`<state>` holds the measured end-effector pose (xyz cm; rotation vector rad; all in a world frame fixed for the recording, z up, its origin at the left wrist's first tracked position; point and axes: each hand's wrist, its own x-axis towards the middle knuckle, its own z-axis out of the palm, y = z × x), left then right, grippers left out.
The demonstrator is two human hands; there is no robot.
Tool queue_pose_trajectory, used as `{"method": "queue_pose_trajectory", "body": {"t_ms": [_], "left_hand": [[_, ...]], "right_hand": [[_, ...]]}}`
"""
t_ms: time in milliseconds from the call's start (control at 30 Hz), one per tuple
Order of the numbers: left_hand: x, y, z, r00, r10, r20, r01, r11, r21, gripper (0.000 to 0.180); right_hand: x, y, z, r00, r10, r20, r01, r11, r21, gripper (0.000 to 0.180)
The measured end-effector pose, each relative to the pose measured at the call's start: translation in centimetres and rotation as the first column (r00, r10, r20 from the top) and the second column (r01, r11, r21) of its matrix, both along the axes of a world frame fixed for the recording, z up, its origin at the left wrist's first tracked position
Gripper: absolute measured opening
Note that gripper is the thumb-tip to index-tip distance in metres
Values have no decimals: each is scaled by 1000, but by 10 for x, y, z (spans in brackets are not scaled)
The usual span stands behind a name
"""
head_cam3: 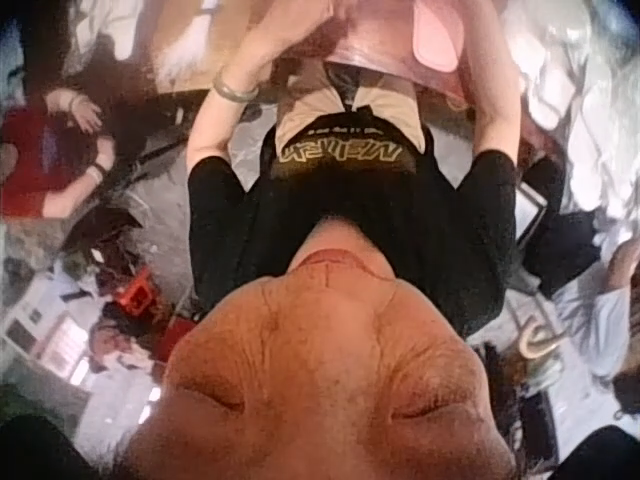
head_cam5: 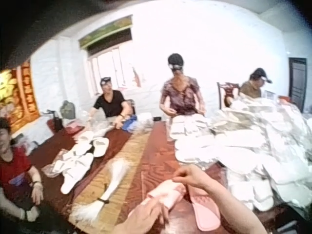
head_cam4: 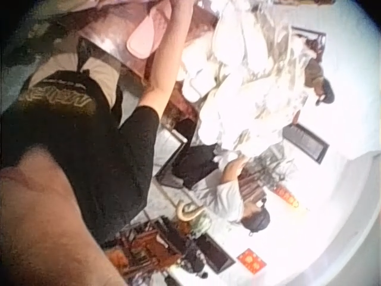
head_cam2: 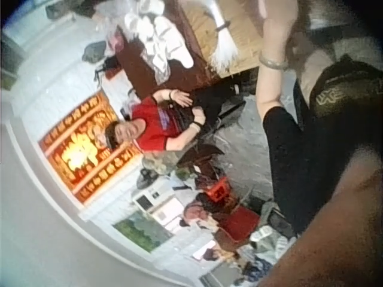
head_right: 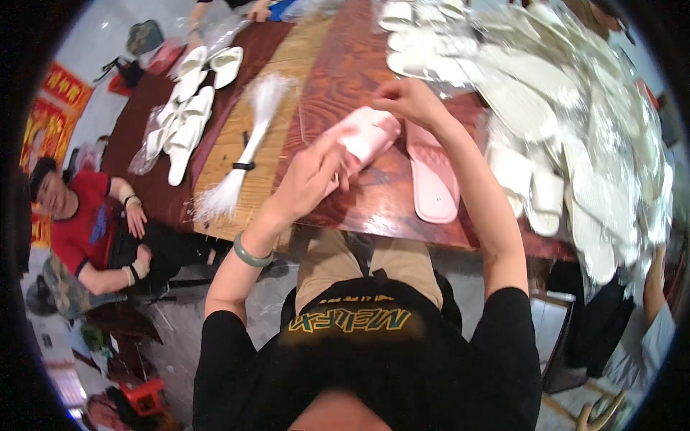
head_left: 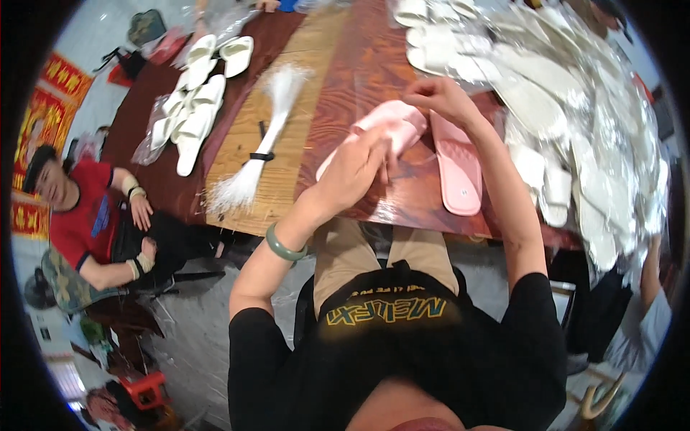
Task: Manually attaching the upper straps to the soles of white and pink plastic slippers and preparing them for packaging.
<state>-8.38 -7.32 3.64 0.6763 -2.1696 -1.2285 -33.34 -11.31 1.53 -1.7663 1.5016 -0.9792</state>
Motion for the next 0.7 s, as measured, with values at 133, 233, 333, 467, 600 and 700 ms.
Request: {"method": "queue_pose_trajectory", "body": {"t_ms": [133, 233, 333, 467, 600, 700], "left_hand": [[-63, -41, -46, 955, 230, -186, -286, 880, -379, 33], [-84, -43, -37, 982, -55, -180, 90, 976, 196, 31], [-88, -49, -40, 1000, 3, -8, -3, 1000, 31, 29], [-91, -42, -52, 993, 112, -32, -116, 969, -217, 25], [-94, -38, -51, 996, 79, 31, -72, 980, -187, 25], [-100, -34, -52, 998, 58, -23, -63, 947, -316, 29]], "right_hand": [[7, 9, -4, 983, 74, 168, -75, 997, -1, 15], [1, 24, -12, 972, -13, 236, 46, 990, -135, 17], [2, 40, -14, 968, -170, 185, 202, 965, -168, 20], [22, 70, -19, 971, -214, 110, 237, 923, -304, 26], [41, 79, -30, 894, -93, 439, 246, 920, -306, 23], [37, 81, -42, 837, -91, 539, 351, 846, -401, 20]]}}
